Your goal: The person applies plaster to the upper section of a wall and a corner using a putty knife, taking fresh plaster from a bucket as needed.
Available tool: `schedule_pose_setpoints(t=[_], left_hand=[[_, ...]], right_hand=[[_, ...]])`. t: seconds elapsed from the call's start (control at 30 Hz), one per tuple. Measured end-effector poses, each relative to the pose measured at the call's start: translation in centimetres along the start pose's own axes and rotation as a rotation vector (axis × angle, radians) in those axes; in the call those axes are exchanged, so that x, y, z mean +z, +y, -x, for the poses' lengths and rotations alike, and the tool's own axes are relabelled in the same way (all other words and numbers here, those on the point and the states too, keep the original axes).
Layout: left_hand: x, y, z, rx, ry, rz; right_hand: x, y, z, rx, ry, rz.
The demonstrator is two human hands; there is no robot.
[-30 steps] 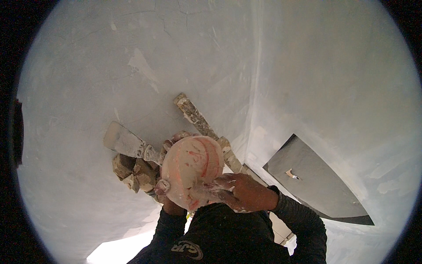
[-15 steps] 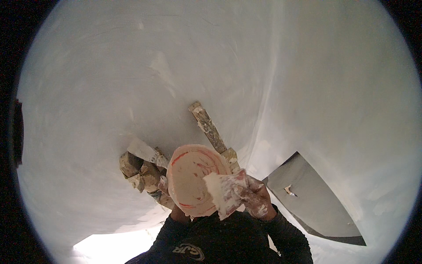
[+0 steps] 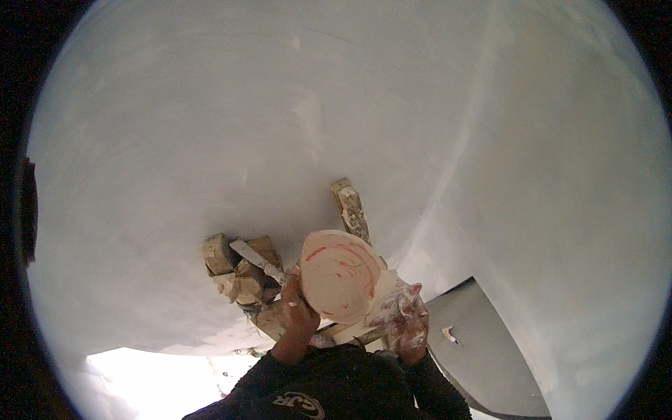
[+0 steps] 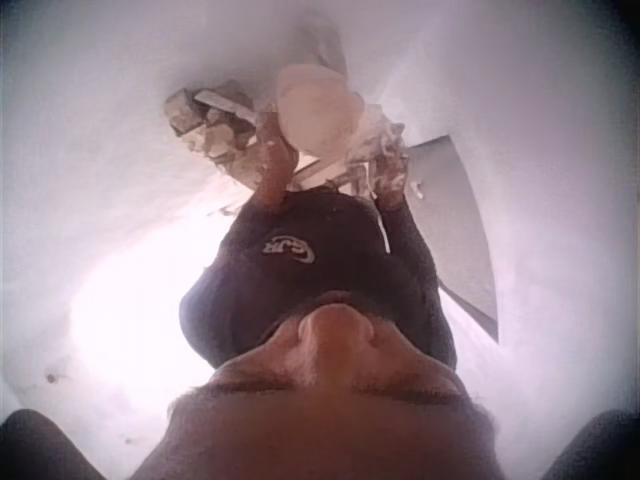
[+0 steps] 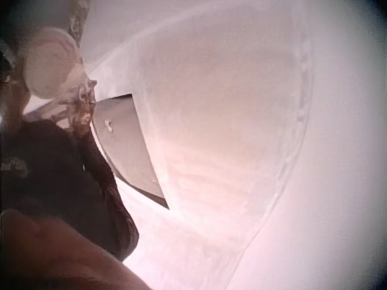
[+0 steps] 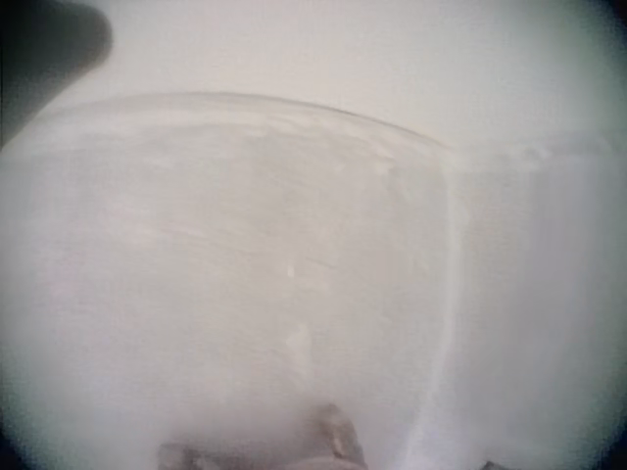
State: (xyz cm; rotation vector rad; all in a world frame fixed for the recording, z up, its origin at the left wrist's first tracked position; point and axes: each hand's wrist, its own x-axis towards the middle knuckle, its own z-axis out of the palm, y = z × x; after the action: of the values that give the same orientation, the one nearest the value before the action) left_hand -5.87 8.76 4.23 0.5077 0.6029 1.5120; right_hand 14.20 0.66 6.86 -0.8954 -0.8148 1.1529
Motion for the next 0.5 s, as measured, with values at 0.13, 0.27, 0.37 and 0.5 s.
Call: schedule_pose_setpoints(t=[0.13, 0.27, 0.37, 0.5], left_hand=[[-1.9, 0.6, 0.7, 0.067, 0.174, -0.340], [-0.8, 2.4, 2.5, 0.224, 0.170, -0.651], [-1.3, 3.3, 3.1, 0.345, 0.153, -0.851], [-0.8, 4.3, 1.7, 0.191, 0.088, -1.053]], right_hand=[[-1.6, 3.0, -0.3, -0.317, -0.043, 0.384], [-1.4, 4.8, 0.5, -0.136, -0.019, 0.191], [-0.5, 4.8, -0.3, -0.169, -0.080, 0.321], [0.2, 6.1, -2.2, -0.311, -0.082, 0.214]])
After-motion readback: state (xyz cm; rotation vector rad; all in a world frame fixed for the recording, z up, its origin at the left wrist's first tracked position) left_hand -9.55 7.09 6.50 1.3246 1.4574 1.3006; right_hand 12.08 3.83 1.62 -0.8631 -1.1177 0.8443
